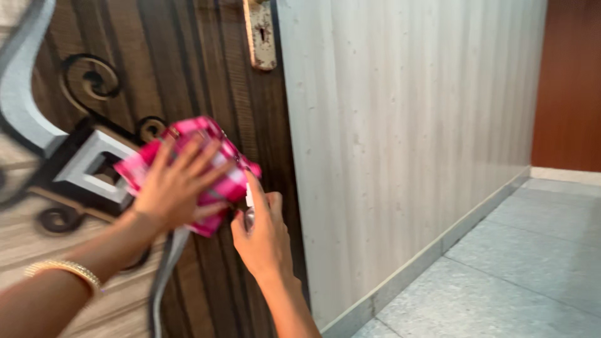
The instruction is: The person sprays a cleaning solution onto a wooden door and wipes it with a pink cloth. They then move to a patterned door and repeat the spraying and wiping process across the surface.
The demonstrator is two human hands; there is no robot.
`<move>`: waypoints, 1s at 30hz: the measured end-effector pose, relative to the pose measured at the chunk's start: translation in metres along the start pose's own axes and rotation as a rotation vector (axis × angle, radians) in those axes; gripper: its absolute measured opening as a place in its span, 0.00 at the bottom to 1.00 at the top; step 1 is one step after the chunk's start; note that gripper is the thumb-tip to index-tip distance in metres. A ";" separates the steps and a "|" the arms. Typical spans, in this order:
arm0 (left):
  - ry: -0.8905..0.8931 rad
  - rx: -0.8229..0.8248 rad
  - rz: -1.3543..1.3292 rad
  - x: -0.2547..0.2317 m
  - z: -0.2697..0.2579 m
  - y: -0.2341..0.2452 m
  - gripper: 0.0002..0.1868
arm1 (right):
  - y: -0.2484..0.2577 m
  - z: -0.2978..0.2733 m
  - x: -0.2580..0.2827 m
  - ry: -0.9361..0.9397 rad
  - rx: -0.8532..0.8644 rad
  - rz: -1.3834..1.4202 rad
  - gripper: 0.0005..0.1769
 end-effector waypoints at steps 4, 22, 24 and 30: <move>0.191 -0.181 -0.126 0.093 -0.004 0.022 0.44 | -0.023 -0.011 0.008 0.170 -0.077 0.099 0.42; -0.066 0.362 -0.250 0.055 -0.294 -0.002 0.54 | -0.127 -0.065 0.114 0.226 0.110 0.300 0.35; 0.128 0.316 -0.063 0.118 -0.284 0.011 0.53 | -0.140 -0.073 0.129 0.299 0.141 0.365 0.35; 0.550 -0.160 0.007 0.245 -0.234 0.060 0.44 | -0.185 -0.107 0.162 0.335 0.234 0.413 0.35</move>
Point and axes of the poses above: each hand's wrist, its own z-axis towards the middle knuckle, its own y-axis out of the back of the hand, x = y × z, the point moved 3 cm from there along z, towards the middle knuckle, and after that the axes turned 6 degrees about y, right-handed, at the moved point
